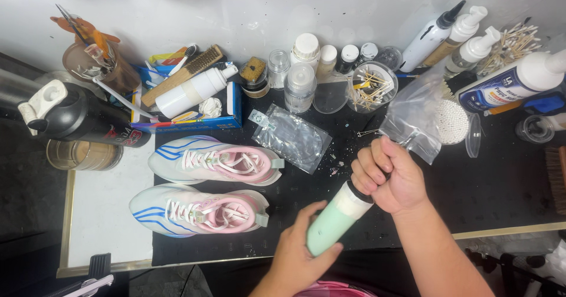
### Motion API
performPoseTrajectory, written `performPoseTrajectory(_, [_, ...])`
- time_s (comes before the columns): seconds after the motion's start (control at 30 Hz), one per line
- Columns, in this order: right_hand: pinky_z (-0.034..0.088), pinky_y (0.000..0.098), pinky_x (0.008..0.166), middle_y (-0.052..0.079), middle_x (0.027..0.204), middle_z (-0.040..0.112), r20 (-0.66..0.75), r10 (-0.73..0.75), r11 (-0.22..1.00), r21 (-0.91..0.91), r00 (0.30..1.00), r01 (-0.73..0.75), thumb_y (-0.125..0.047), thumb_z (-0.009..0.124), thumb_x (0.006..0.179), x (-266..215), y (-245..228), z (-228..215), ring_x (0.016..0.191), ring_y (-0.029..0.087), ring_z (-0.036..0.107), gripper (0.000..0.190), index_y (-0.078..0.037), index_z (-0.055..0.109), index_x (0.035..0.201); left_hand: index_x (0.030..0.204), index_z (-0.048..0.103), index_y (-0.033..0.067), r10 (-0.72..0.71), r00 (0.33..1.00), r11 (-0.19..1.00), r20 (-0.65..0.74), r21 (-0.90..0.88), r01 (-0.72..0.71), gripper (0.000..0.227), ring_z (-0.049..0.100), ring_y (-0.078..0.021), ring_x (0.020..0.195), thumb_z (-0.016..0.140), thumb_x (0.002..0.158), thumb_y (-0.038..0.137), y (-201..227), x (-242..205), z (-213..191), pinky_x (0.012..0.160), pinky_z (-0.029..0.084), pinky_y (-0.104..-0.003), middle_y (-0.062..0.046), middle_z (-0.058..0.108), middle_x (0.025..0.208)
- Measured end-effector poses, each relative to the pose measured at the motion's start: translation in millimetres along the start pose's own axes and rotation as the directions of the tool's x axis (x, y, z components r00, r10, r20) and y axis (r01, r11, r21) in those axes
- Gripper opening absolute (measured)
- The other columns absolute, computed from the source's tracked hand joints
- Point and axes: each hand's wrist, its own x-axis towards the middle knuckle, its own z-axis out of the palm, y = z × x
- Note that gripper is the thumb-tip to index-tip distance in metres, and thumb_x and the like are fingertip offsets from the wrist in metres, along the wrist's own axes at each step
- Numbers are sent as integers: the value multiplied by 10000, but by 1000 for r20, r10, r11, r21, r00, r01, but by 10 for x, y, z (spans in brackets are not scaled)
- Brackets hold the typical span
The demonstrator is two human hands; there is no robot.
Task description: The person stuffs plastic bags into the toe boxes of two pairs of sneakers to maintain their shape. They handle a light green cylindrical container and a plastic bag, then place the bag into the shoes. The person also adjusts the laces and positions the shoes on the workbench.
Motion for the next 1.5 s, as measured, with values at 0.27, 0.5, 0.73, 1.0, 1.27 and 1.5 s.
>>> performPoseTrajectory(0.27, [293,264,537,-50,557,327,-98,-206,978,-13,974,206,-344,403,1241,-63,-801,-28,539,98,335,618,-158,387,652,1364,662,70,209,977,969,31,131,-211,637,799,-291,1031,846,774,223,23,107,-134,871,617,-348,-176,773,1176])
performPoseTrajectory(0.5, [304,310,512,-45,540,317,-285,-149,980,-169,947,103,-323,448,1075,-14,-22,-54,487,120,322,470,-195,378,629,1374,653,106,17,999,988,48,152,-25,733,791,-200,1026,908,711,285,-6,330,-95,869,599,-306,-146,779,1167])
performPoseTrajectory(0.73, [263,280,502,-53,591,295,-314,-337,926,-283,888,251,-342,483,1145,29,-708,-25,503,104,277,502,-202,348,683,1399,636,75,32,993,997,111,-71,-25,704,753,-123,1091,886,757,220,-150,240,-133,959,563,-297,-102,789,1205])
performPoseTrajectory(1.0, [318,325,494,-27,548,322,-293,-117,986,-151,949,75,-329,487,1049,76,44,-87,493,140,338,461,-178,361,632,1402,641,87,-58,991,994,118,-84,68,717,718,-122,1032,895,746,229,-135,315,-82,948,551,-296,-102,814,1138])
performPoseTrajectory(1.27, [291,297,503,-45,564,324,-243,-273,960,-126,931,248,-352,492,1141,116,-388,149,494,112,302,523,-184,366,662,1388,642,99,-65,989,998,136,22,63,723,756,-127,1075,894,727,251,-3,366,-148,950,550,-293,-90,805,1159])
performPoseTrajectory(1.5, [304,323,507,-46,554,315,-295,-225,956,-249,929,153,-383,520,1053,97,-410,-174,506,137,302,462,-193,366,661,1392,646,116,-64,985,995,158,-68,76,724,753,-148,1079,886,731,290,160,548,-58,950,565,-299,-99,809,1173])
